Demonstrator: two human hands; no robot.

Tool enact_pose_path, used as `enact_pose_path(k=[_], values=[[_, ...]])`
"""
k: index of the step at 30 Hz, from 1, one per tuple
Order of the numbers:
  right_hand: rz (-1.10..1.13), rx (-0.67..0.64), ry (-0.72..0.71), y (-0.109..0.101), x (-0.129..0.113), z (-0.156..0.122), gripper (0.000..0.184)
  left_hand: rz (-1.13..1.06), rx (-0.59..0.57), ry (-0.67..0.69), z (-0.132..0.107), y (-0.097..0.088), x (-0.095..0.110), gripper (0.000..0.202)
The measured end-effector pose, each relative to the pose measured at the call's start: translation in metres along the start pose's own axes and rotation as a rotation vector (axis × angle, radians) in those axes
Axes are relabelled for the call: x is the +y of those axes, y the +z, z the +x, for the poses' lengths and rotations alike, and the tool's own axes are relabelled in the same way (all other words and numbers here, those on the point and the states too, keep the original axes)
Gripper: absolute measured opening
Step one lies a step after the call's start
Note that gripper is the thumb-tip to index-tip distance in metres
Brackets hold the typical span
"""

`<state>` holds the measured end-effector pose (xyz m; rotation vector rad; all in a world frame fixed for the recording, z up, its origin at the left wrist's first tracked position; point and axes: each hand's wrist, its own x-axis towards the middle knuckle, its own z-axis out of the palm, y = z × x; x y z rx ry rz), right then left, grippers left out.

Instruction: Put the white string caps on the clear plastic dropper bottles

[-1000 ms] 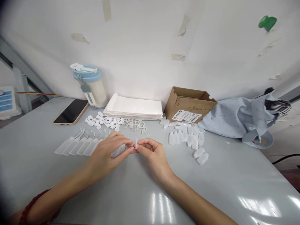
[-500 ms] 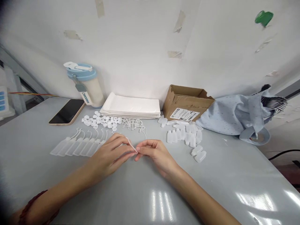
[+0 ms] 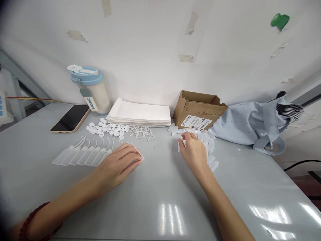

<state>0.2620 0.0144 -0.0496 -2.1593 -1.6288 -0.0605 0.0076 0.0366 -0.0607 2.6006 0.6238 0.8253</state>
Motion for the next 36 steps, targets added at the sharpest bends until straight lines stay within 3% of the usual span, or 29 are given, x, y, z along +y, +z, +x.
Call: enact_pose_path(k=[4,9,13,18,24,36], values=[[-0.228,-0.125,0.033,0.005,0.008,0.001,0.017,0.003,0.02,0.0,0.0,0.0,-0.001,0.012],[-0.147,-0.207,-0.028,0.014,0.004,-0.004,0.017,-0.001,0.043,-0.018,0.0,-0.001,0.0,0.01],[0.188,-0.167,-0.111,0.015,-0.008,-0.013,0.016,-0.023,0.069,-0.051,0.002,0.0,-0.001,0.009],[0.562,-0.19,-0.288,0.009,-0.036,-0.036,0.018,-0.08,0.207,-0.109,0.003,0.001,0.0,0.006],[0.611,-0.14,-0.453,0.007,-0.051,-0.053,0.021,-0.156,0.191,-0.227,0.003,-0.002,0.007,0.004],[0.581,0.0,-0.564,0.013,-0.052,-0.06,0.019,-0.191,0.25,-0.13,0.005,0.001,0.008,0.006]])
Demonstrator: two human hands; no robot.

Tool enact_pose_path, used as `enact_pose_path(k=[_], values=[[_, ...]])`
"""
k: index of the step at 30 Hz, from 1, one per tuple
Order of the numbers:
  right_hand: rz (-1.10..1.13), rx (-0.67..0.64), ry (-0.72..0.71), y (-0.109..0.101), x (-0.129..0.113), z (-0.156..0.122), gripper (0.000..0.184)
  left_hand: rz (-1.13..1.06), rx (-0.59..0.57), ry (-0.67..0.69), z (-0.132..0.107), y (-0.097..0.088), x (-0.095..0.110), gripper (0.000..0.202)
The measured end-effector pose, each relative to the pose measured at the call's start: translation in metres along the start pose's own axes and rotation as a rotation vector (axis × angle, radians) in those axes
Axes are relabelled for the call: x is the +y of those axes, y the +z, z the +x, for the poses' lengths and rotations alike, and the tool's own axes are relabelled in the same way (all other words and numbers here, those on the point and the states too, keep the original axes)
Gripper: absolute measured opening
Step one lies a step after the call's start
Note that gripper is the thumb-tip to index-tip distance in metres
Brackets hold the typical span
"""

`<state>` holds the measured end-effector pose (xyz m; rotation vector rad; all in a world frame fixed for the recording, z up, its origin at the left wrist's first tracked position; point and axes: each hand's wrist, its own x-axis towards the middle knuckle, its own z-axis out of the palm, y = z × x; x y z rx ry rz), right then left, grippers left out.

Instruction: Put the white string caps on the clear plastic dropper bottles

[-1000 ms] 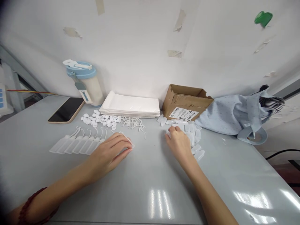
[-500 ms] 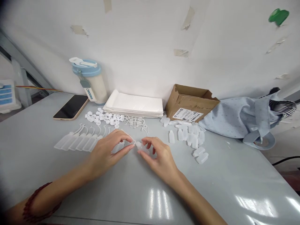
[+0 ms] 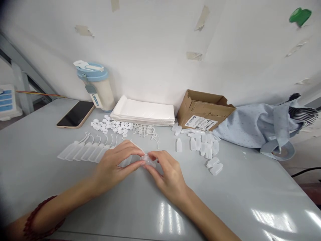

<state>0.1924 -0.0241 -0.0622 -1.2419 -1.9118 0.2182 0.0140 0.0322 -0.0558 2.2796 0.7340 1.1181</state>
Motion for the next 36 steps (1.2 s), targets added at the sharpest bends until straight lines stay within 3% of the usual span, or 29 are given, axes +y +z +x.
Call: enact_pose_path(k=[21,24,30,36], values=[[0.119,-0.007,0.066,0.0019,-0.0044,0.0008,0.018,-0.124,-0.064,-0.164,0.0007,-0.0036,0.0077,0.006],[0.129,-0.002,0.082,0.0018,-0.0052,0.0015,0.021,-0.088,-0.035,-0.114,-0.0004,-0.002,0.007,0.007],[0.155,0.009,0.145,0.0012,-0.0083,0.0031,0.02,0.021,0.055,0.111,-0.002,0.002,0.004,0.012],[0.212,0.018,0.202,-0.0006,-0.0082,0.0044,0.011,0.067,0.077,0.159,-0.0036,0.0041,-0.0006,0.014]])
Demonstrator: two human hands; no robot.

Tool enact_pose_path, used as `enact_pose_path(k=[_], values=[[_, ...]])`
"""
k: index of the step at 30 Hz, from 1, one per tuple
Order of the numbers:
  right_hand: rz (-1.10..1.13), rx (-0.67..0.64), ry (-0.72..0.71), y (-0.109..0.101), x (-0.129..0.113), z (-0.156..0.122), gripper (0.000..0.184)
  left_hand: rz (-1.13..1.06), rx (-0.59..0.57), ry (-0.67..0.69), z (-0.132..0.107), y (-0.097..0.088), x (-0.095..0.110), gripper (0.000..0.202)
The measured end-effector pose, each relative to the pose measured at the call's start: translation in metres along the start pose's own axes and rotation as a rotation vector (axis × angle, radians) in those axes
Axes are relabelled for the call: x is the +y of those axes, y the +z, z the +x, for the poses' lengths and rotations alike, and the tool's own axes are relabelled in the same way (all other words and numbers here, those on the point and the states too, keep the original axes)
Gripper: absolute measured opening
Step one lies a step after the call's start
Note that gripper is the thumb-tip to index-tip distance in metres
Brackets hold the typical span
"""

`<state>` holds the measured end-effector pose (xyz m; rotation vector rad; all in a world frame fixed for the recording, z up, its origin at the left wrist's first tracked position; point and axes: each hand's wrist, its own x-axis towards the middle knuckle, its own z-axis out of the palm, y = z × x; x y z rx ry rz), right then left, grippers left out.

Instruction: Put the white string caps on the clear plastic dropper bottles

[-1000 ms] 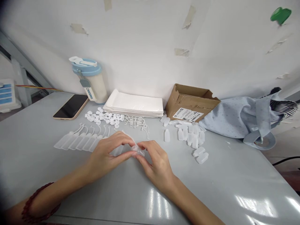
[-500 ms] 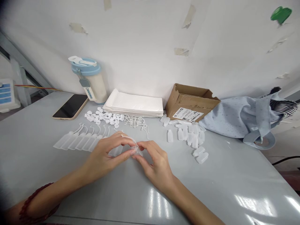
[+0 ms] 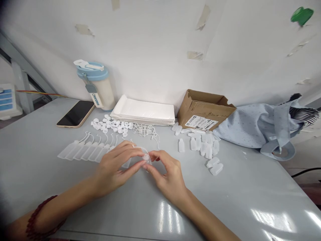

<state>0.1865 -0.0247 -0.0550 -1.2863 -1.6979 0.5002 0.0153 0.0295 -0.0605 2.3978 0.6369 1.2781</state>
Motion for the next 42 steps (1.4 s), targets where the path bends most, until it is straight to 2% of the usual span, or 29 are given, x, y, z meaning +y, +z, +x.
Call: enact_pose_path(k=[8,18,23,28,32,42], values=[[0.214,-0.014,0.228,-0.001,-0.0013,0.0029,0.014,0.024,-0.021,0.034,-0.0011,-0.0004,-0.0001,0.014],[0.384,-0.05,0.442,-0.0025,-0.0028,0.0047,0.024,0.042,-0.125,0.007,-0.0015,-0.0033,0.0004,0.017],[0.42,-0.036,0.493,-0.0021,-0.0032,0.0071,0.025,0.056,-0.231,-0.022,-0.0017,-0.0045,0.0035,0.026],[0.456,-0.043,0.542,-0.0015,-0.0015,0.0078,0.027,0.082,-0.286,-0.012,-0.002,-0.0036,0.0012,0.034],[0.472,-0.052,0.572,-0.0017,-0.0006,0.0081,0.028,0.123,-0.305,0.014,-0.0014,-0.0031,-0.0014,0.038],[0.502,-0.06,0.557,-0.0003,0.0044,0.0065,0.033,0.149,-0.303,0.028,-0.0021,-0.0033,0.0007,0.029]])
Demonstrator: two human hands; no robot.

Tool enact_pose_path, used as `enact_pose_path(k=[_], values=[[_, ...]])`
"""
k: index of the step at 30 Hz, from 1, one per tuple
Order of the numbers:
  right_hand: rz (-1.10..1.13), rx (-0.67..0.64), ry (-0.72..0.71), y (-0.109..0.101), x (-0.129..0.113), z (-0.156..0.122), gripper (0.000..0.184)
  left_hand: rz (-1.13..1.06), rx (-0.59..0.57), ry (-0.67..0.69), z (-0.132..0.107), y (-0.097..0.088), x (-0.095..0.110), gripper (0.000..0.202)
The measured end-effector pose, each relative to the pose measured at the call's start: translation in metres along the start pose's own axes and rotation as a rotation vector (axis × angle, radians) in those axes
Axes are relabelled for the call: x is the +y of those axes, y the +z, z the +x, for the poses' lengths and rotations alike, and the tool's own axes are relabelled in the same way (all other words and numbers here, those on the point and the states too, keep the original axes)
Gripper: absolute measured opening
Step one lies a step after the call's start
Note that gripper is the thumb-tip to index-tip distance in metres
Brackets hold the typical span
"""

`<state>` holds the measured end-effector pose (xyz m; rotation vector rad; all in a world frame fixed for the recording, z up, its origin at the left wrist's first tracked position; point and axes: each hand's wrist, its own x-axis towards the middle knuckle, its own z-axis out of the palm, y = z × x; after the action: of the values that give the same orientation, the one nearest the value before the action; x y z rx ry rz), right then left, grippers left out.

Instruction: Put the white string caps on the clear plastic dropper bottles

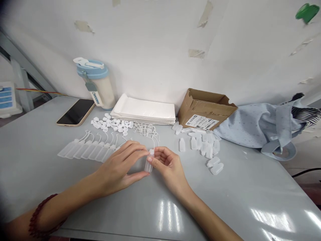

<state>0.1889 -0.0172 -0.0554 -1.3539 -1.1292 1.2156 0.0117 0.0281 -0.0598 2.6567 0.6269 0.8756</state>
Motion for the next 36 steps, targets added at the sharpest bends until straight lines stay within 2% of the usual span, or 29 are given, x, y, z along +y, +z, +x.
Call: enact_pose_path(k=[5,9,21,24,29,36], values=[[-0.043,0.004,0.003,0.001,-0.004,-0.001,0.029,-0.026,-0.005,-0.022,0.0,0.0,-0.001,0.04],[-0.071,0.006,-0.012,0.004,-0.003,-0.003,0.027,-0.002,-0.07,-0.034,-0.001,0.0,-0.001,0.046],[-0.108,-0.029,-0.018,0.007,0.007,-0.002,0.022,0.098,-0.145,-0.039,0.002,-0.003,-0.001,0.033],[-0.225,-0.101,-0.111,0.006,0.011,-0.002,0.022,0.087,-0.154,-0.103,0.001,-0.004,-0.007,0.032],[-0.514,-0.252,-0.337,0.006,0.019,-0.002,0.041,0.072,-0.158,-0.155,0.001,-0.01,-0.019,0.031],[-0.737,-0.304,-0.5,0.005,0.028,0.001,0.045,0.1,-0.218,-0.179,0.001,-0.016,-0.026,0.033]])
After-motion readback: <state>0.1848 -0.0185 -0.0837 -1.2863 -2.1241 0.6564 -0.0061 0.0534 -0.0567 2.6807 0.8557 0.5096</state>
